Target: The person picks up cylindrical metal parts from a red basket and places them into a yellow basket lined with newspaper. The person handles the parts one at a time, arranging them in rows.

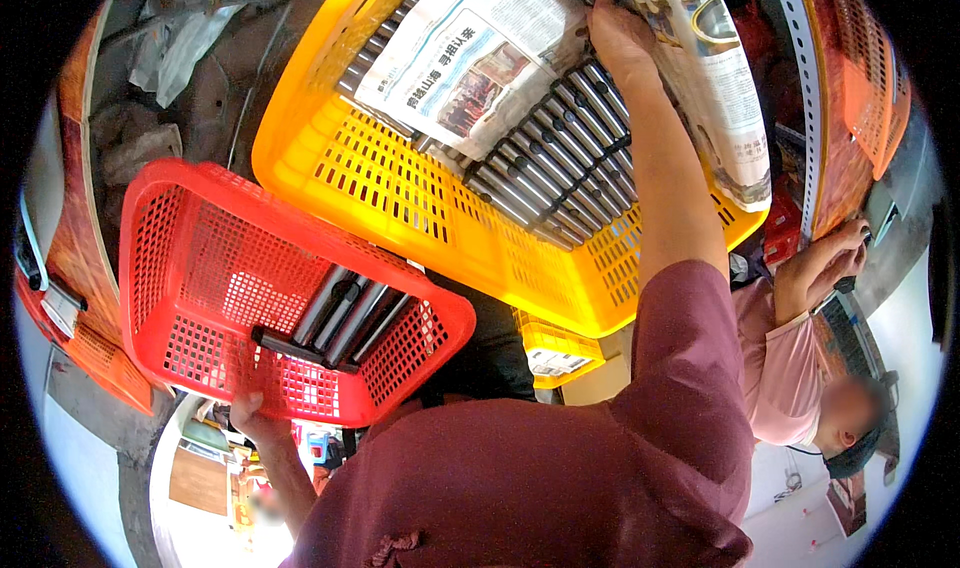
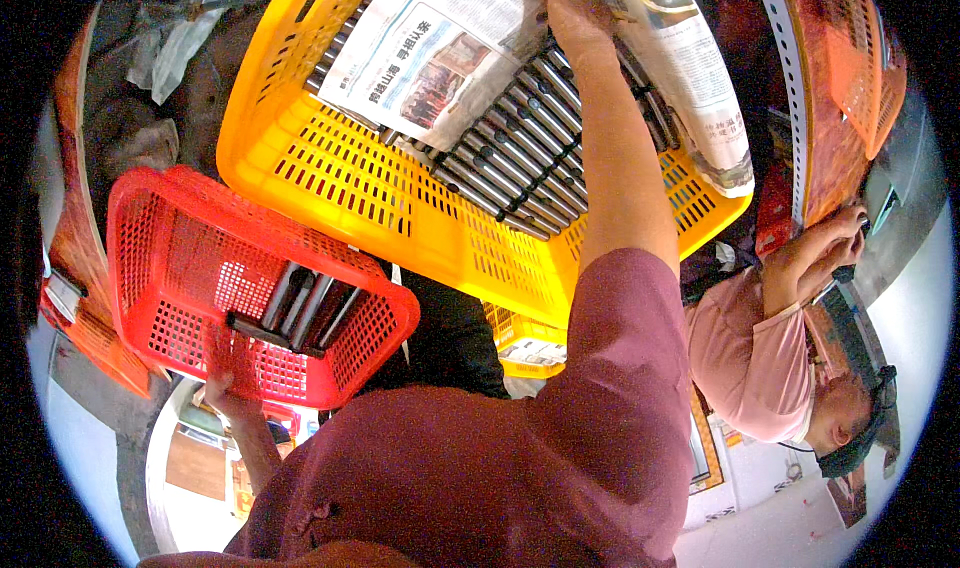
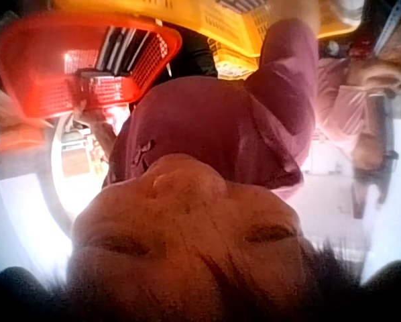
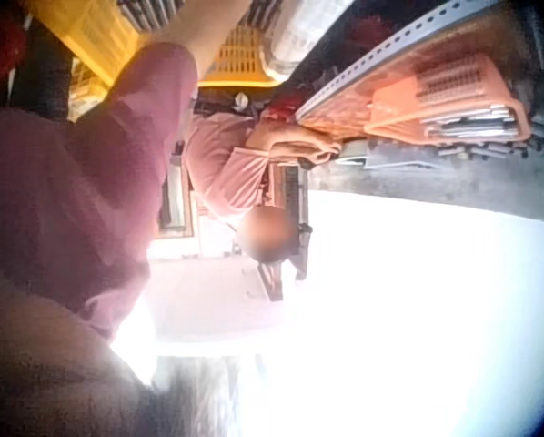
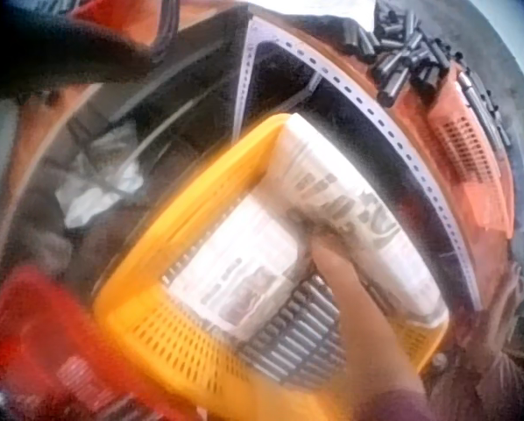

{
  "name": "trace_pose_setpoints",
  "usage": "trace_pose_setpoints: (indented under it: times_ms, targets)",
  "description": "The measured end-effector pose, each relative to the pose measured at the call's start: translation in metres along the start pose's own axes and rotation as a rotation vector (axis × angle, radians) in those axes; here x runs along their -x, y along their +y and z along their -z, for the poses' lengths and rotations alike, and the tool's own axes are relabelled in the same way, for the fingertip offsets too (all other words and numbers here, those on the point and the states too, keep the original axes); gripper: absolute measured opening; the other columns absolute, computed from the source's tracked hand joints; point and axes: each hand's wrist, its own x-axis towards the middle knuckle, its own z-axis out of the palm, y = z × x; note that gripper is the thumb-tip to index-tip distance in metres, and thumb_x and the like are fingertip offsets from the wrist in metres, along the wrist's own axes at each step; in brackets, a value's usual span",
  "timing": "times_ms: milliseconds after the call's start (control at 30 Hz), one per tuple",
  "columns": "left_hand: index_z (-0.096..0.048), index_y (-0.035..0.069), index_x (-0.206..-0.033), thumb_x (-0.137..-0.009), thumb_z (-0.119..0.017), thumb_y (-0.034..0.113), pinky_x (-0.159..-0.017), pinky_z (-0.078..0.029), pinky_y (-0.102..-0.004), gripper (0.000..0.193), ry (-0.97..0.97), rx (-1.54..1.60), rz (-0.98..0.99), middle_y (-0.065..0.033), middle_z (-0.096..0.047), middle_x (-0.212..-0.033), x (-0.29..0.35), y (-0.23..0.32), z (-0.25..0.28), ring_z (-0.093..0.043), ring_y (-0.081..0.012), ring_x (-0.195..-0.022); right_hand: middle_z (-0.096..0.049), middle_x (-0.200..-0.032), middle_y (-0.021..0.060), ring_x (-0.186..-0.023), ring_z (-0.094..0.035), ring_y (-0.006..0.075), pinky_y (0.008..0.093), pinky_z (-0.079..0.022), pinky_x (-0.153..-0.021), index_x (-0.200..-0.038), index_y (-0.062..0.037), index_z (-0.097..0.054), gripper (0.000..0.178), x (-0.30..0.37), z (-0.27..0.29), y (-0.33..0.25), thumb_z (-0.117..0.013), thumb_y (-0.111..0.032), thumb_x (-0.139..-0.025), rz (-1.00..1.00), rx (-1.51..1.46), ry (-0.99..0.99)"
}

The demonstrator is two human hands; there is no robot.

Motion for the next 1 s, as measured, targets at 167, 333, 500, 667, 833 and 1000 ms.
trace_pose_setpoints:
  times_ms: [167, 333, 500, 667, 833, 1000]
  targets:
    - [-0.037, -0.002, -0.137, -0.057, -0.06, 0.016, -0.095, -0.046, -0.0437, 0.084, 0.051, -0.027, 0.005, -0.0158, -0.053, -0.125, 0.001, -0.001, 0.0, -0.054, -0.0316, -0.112, -0.063, -0.108, 0.0228, -0.101, -0.06, 0.0419, 0.0517, -0.048, -0.084, -0.11, -0.0062, -0.054, 0.032, 0.01, 0.001, -0.003, -0.041, -0.032, -0.097, 0.024, 0.078, 0.077]
    - [-0.028, -0.002, -0.144, -0.058, -0.063, 0.014, -0.108, -0.032, -0.0479, 0.094, 0.019, -0.005, 0.043, -0.018, -0.042, -0.141, 0.0, -0.001, 0.019, -0.042, -0.0345, -0.128, -0.065, -0.098, 0.0229, -0.093, -0.062, 0.0421, 0.0519, -0.049, -0.077, -0.106, -0.0056, -0.054, 0.031, 0.009, -0.018, 0.012, -0.043, -0.033, -0.097, 0.108, -0.011, 0.27]
    - [-0.028, -0.002, -0.144, -0.057, -0.062, 0.015, -0.108, -0.032, -0.0479, 0.095, -0.018, 0.025, 0.015, -0.0173, -0.041, -0.141, -0.001, -0.007, 0.026, -0.042, -0.0334, -0.128, -0.065, -0.081, 0.0216, -0.08, -0.064, 0.0423, 0.0533, -0.05, -0.068, -0.1, -0.0053, -0.051, 0.03, 0.039, -0.002, -0.013, -0.045, -0.034, -0.096, 0.152, -0.095, 0.435]
    - [-0.038, -0.002, -0.135, -0.057, -0.06, 0.015, -0.095, -0.046, -0.0437, 0.083, 0.037, 0.006, -0.008, -0.0164, -0.052, -0.124, -0.003, -0.005, 0.01, -0.054, -0.0314, -0.111, -0.065, -0.077, 0.0209, -0.076, -0.065, 0.041, 0.0529, -0.052, -0.067, -0.1, -0.0059, -0.046, 0.026, 0.037, -0.026, -0.032, -0.045, -0.032, -0.096, 0.165, -0.077, 0.222]
    - [-0.035, -0.001, -0.138, -0.057, -0.059, 0.016, -0.098, -0.044, -0.043, 0.086, -0.039, 0.007, -0.012, -0.0165, -0.052, -0.125, -0.002, -0.005, 0.012, -0.054, -0.0314, -0.112, -0.065, -0.092, 0.0233, -0.084, -0.065, 0.0405, 0.0511, -0.052, -0.071, -0.106, -0.0068, -0.049, 0.027, 0.036, -0.017, -0.04, -0.046, -0.031, -0.096, 0.111, -0.106, 0.175]
    - [-0.031, -0.001, -0.143, -0.06, -0.056, 0.016, -0.103, -0.039, -0.0436, 0.088, -0.034, 0.055, -0.079, -0.0157, -0.051, -0.129, 0.0, -0.017, 0.021, -0.051, -0.0321, -0.118, -0.066, -0.099, 0.0203, -0.088, -0.065, 0.0359, 0.042, -0.051, -0.076, -0.11, -0.004, -0.056, 0.03, 0.092, 0.032, -0.074, -0.05, -0.028, -0.093, 0.121, -0.549, 0.507]
